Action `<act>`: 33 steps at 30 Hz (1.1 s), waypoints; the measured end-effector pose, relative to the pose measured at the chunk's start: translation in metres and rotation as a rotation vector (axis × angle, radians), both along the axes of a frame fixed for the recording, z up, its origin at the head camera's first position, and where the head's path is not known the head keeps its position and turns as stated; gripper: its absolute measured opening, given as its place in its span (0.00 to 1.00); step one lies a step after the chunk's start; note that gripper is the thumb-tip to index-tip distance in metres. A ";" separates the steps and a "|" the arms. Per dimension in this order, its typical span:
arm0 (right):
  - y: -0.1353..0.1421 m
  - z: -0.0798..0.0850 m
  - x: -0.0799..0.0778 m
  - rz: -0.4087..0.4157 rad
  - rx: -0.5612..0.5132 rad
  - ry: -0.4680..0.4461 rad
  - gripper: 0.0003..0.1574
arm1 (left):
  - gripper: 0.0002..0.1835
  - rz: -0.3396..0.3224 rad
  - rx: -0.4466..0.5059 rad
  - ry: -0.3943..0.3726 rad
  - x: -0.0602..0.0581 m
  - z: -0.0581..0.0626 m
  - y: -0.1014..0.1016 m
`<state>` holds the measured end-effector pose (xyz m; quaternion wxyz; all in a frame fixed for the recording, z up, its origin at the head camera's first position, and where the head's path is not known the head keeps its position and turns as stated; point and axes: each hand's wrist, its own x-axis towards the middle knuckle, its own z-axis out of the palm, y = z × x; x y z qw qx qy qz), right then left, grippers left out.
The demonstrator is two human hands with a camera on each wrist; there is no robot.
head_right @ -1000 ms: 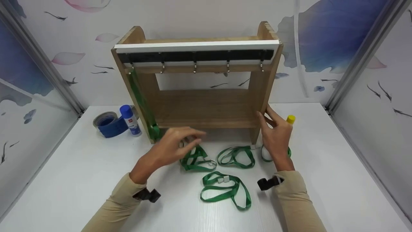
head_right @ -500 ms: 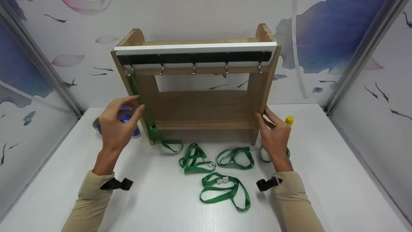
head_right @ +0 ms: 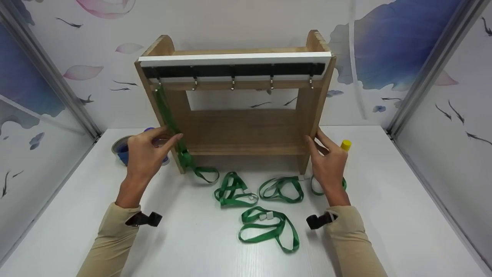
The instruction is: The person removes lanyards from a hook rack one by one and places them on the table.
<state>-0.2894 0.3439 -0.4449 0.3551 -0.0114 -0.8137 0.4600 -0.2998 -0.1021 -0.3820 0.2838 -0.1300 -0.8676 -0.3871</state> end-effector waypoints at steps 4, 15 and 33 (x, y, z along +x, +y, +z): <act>0.000 0.000 -0.001 0.000 -0.002 0.004 0.29 | 0.14 -0.011 -0.010 -0.007 -0.001 -0.001 -0.001; -0.001 0.000 -0.001 0.012 0.003 0.002 0.30 | 0.13 -0.072 0.063 -0.058 -0.001 -0.005 -0.002; 0.001 -0.002 -0.002 0.004 -0.008 0.008 0.29 | 0.08 -0.169 0.259 0.270 0.000 0.006 -0.010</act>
